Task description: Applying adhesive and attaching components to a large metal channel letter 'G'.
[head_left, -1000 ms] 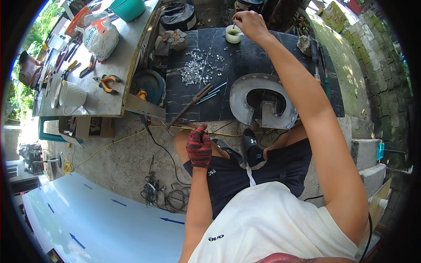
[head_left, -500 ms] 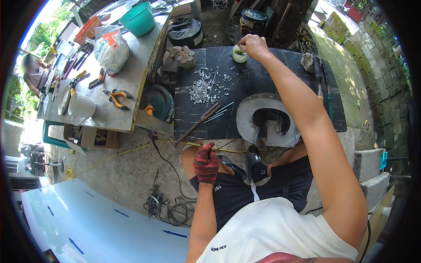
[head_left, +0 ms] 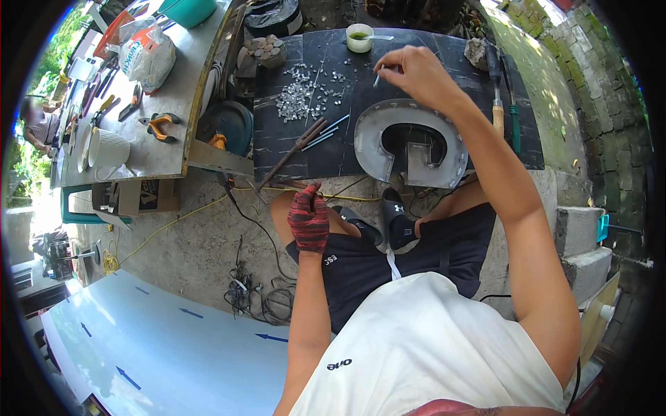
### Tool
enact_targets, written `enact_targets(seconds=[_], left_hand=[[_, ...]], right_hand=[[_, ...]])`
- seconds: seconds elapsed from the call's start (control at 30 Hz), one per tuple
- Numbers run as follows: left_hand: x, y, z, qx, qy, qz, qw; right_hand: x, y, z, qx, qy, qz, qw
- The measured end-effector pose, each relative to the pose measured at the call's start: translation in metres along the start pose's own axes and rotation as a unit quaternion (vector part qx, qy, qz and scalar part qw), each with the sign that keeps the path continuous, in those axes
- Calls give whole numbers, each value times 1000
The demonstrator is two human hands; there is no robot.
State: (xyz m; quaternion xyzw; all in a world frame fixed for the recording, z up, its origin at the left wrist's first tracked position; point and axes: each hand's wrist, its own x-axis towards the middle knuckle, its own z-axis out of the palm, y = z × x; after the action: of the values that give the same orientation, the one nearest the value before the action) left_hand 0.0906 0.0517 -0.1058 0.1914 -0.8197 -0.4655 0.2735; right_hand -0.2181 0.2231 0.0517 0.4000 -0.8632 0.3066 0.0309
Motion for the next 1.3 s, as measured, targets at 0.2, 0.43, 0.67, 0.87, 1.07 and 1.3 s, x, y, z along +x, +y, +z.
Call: enact_targets(seconds=[0.2,0.43,0.67,0.87,1.07,1.3], left_hand=[[-4,-3,7,-110,21,-97,989],[21,25,31,-216,20,-151,964],[99,78,63,-121,-39,-84,988],[147,62,101,27,-157,-95,983],[156,70,113,65,-222,-131,964],[162,74,106,-2,-263,-196,945]], right_hand=[[-57,-6,26,2,-47,3,999],[-63,6,55,-17,-45,-5,999],[-64,9,58,-32,-26,-24,999],[-65,6,61,-20,-12,-20,1000],[-61,8,57,-12,-11,-13,1000],[-62,12,63,13,6,-20,1000]])
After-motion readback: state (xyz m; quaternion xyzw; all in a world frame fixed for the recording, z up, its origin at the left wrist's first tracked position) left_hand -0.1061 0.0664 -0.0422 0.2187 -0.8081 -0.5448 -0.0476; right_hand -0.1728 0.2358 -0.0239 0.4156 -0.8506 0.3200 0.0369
